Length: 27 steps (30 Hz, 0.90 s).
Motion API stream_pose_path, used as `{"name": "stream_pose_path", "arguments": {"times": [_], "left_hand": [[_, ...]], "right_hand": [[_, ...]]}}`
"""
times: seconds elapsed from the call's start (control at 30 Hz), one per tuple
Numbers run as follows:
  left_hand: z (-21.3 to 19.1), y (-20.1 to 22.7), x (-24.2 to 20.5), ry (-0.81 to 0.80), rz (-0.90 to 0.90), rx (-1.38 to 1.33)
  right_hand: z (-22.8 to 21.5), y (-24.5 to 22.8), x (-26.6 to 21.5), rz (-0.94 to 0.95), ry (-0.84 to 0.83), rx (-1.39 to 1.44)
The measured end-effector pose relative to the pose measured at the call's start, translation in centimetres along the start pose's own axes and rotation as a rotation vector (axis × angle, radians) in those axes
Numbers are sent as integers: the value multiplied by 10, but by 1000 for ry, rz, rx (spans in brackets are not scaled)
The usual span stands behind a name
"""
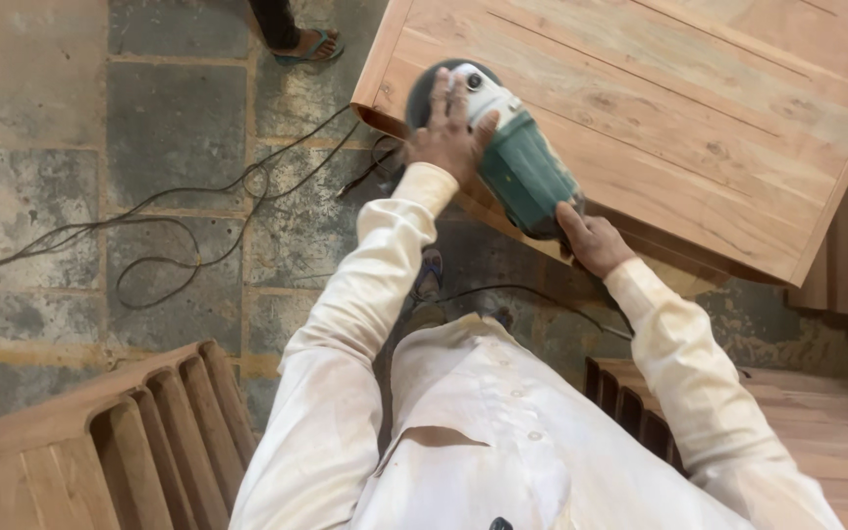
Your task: The person sands the surface and edges of a wooden furniture piece using a power sander, moving it across the wood and turning the piece over to sand different sides.
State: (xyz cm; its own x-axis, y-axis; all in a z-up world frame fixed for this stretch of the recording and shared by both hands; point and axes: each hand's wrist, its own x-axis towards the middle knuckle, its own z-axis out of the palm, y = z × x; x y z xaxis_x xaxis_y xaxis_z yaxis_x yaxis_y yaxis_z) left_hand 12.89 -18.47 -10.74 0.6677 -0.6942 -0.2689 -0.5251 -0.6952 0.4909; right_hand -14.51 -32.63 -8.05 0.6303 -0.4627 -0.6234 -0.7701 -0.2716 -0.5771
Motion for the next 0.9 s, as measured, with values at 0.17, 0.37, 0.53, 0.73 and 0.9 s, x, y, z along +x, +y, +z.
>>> {"name": "stream_pose_path", "arguments": {"times": [0.17, 0.37, 0.53, 0.73, 0.9], "left_hand": [[-17, -22, 25, 113, 25, -41], [-9, 12, 58, 193, 115, -36], [15, 73, 63, 143, 179, -63], [30, 135, 49, 33, 235, -75], [41, 166, 45, -20, 265, -108]], "right_hand": [[0, -52, 18, 71, 2, 24], [-23, -34, 21, 135, 48, 112], [-50, 12, -4, 219, 134, 172], [-75, 59, -35, 262, 190, 267], [-88, 81, -54, 287, 233, 285]]}}
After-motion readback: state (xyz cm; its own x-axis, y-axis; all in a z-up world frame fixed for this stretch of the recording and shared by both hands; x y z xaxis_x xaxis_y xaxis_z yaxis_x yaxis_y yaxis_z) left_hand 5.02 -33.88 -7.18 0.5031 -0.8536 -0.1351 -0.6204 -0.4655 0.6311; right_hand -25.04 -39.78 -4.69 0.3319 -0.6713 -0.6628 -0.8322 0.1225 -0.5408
